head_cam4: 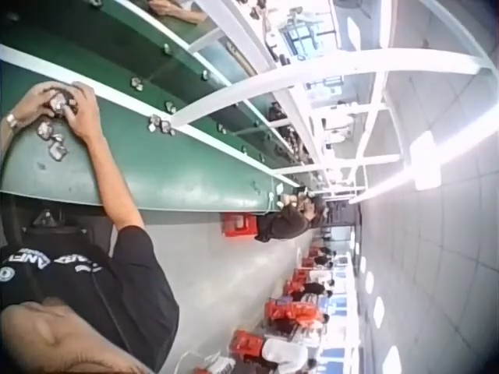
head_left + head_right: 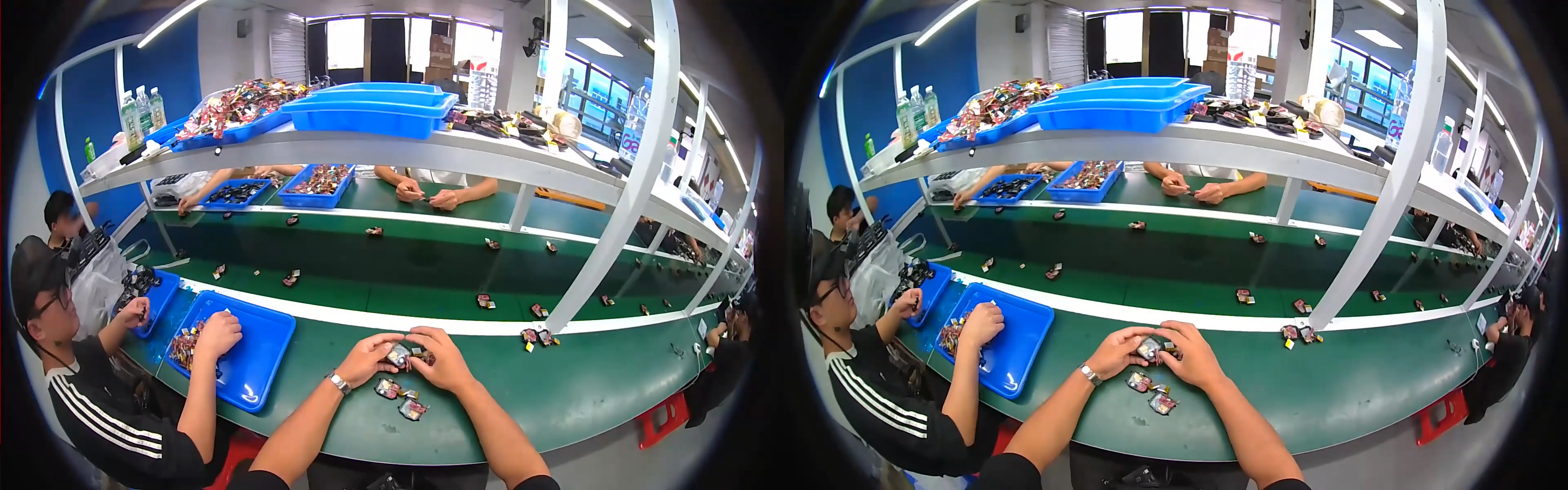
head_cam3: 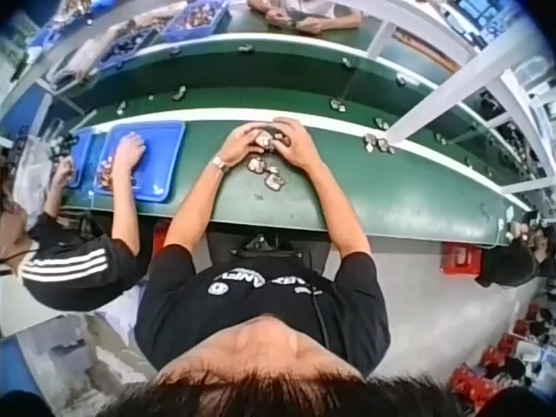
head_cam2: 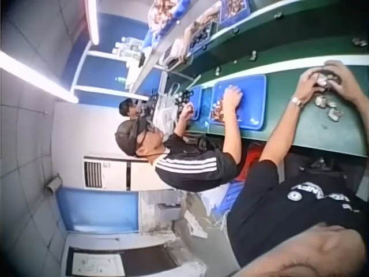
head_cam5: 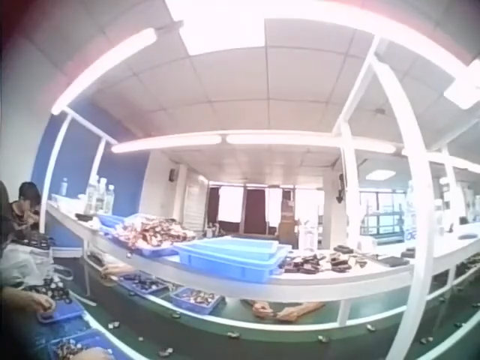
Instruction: Assembling small mechanical or plastic components at a factory workbench.
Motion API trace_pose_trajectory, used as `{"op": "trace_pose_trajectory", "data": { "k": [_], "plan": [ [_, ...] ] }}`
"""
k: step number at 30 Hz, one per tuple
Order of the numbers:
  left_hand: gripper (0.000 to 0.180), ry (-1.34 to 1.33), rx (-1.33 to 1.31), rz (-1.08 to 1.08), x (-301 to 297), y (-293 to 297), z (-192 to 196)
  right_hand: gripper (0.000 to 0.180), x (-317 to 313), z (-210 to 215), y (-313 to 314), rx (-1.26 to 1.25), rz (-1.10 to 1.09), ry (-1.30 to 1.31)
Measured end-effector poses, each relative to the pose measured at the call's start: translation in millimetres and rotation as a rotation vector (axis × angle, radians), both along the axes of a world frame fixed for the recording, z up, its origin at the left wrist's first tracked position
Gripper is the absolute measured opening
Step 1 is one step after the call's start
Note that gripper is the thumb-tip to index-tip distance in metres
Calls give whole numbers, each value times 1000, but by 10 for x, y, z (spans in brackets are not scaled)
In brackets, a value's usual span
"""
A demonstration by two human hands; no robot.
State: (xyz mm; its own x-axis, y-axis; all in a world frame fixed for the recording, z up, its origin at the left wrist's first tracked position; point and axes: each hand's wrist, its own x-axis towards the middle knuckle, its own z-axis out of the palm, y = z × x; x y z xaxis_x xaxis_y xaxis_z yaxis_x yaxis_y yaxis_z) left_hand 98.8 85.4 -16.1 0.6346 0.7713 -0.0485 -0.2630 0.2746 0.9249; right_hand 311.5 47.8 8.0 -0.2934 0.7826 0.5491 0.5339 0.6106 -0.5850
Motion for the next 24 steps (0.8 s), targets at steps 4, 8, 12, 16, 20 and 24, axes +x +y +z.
{"op": "trace_pose_trajectory", "data": {
  "k": [4, 8, 12, 16, 20, 24],
  "plan": [
    [36, -5, -13, 112, 5, -53, -3, 33, -71, -20, -33, -81, 98, 14],
    [39, -11, 1, 111, 62, -80, 72, 23, -38, 76, -67, -55, 74, -31],
    [39, 88, 10, 65, 39, -67, 12, 17, -72, 51, -22, 33, 63, -70],
    [36, 102, 26, 51, 54, -59, -28, 14, -88, -11, 20, 133, 23, -128],
    [36, 20, 21, 9, 8, -48, -87, 13, -109, 9, 28, 152, 92, -142],
    [38, -2, 12, -24, 24, -37, -60, 13, -101, -10, 35, 141, 63, -156]
  ]
}}
